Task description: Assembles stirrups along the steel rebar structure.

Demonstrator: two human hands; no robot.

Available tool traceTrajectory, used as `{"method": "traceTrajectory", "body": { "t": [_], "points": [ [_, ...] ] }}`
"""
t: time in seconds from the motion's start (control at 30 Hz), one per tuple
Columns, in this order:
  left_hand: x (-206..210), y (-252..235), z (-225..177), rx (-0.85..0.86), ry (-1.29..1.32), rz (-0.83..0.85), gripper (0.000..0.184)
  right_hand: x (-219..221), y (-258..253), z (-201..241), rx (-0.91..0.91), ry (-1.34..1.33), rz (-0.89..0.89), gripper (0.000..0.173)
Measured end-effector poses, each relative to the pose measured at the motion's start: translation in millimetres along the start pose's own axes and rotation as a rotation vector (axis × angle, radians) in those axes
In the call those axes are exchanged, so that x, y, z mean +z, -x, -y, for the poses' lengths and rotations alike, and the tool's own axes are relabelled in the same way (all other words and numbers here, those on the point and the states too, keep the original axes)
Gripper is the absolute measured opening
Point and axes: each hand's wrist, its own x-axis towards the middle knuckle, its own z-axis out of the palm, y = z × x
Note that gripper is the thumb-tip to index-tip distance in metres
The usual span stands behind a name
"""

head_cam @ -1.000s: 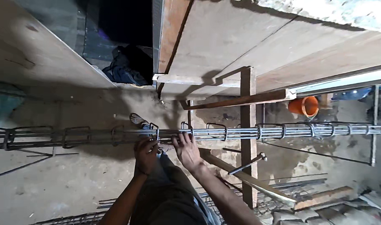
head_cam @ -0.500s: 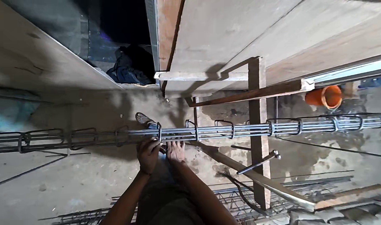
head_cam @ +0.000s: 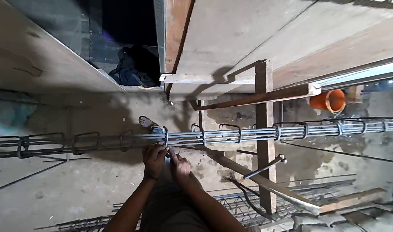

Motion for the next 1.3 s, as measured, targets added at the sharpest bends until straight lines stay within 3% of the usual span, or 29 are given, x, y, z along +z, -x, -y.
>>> {"method": "traceTrajectory", "body": {
  "t": [0.17, 0.3, 0.4, 0.47, 0.53, 0.6, 0.67, 0.77, 0.87, 0.93, 1.03, 1.17, 1.23, 1.3],
  "points": [
    [-1.6, -1.2, -2.4, 0.009, -0.029, 0.009, 0.006, -6.5, -26.3, -5.2, -0.027, -0.042, 0.118, 0.033],
    [-0.5, 1.3, 2.6, 0.016, -0.064, -0.005, 0.008, -44.4, -15.7, 14.3, 0.121, -0.016, 0.377, 0.042],
    [-3.1, 5.4, 6.0, 0.049, -0.046, 0.035, 0.012, -70.2, 1.4, 43.6, 0.196, 0.105, 0.372, 0.039],
    [-6.6, 8.5, 14.5, 0.097, -0.009, 0.081, 0.015, -85.5, 2.8, 70.0, 0.089, 0.289, 0.373, 0.031],
    [-10.1, 11.8, 24.1, 0.137, -0.029, 0.138, 0.020, -95.5, -0.4, 91.2, -0.163, 0.475, 0.358, 0.031],
    [-11.2, 17.9, 31.1, 0.132, -0.093, 0.173, 0.026, -96.8, -10.9, 98.1, -0.423, 0.562, 0.202, 0.027],
    [-9.6, 16.3, 22.5, 0.044, -0.129, 0.147, 0.031, -102.8, -36.2, 96.5, -0.508, 0.489, 0.055, 0.021],
    [-3.5, 6.7, 1.0, -0.128, -0.089, 0.053, 0.021, -110.5, -65.4, 73.7, -0.159, 0.394, 0.149, 0.029],
    [8.0, 3.6, 4.0, -0.077, -0.063, -0.012, 0.013, -107.9, -54.9, 38.2, 0.154, 0.307, 0.381, 0.033],
    [8.2, 7.6, 8.7, -0.023, -0.054, -0.026, 0.014, -96.9, -30.4, 20.7, 0.177, 0.020, 0.530, 0.032],
    [-6.7, 9.2, 9.8, -0.009, 0.005, 0.069, 0.016, -88.4, -3.3, 21.9, 0.222, -0.623, 0.586, 0.026],
    [-11.3, 3.1, -7.0, -0.119, 0.087, 0.195, 0.024, -125.9, 29.1, 15.0, 0.356, -0.984, 0.706, 0.033],
    [-13.3, 1.6, -12.2, -0.005, -0.007, 0.184, 0.032, -152.8, 41.8, 1.0, 0.391, -0.980, 0.654, 0.039],
    [-11.3, -0.5, -19.2, 0.138, -0.089, 0.122, 0.041, -171.4, 53.7, -28.7, 0.483, -0.810, 0.251, 0.038]
  ]
}}
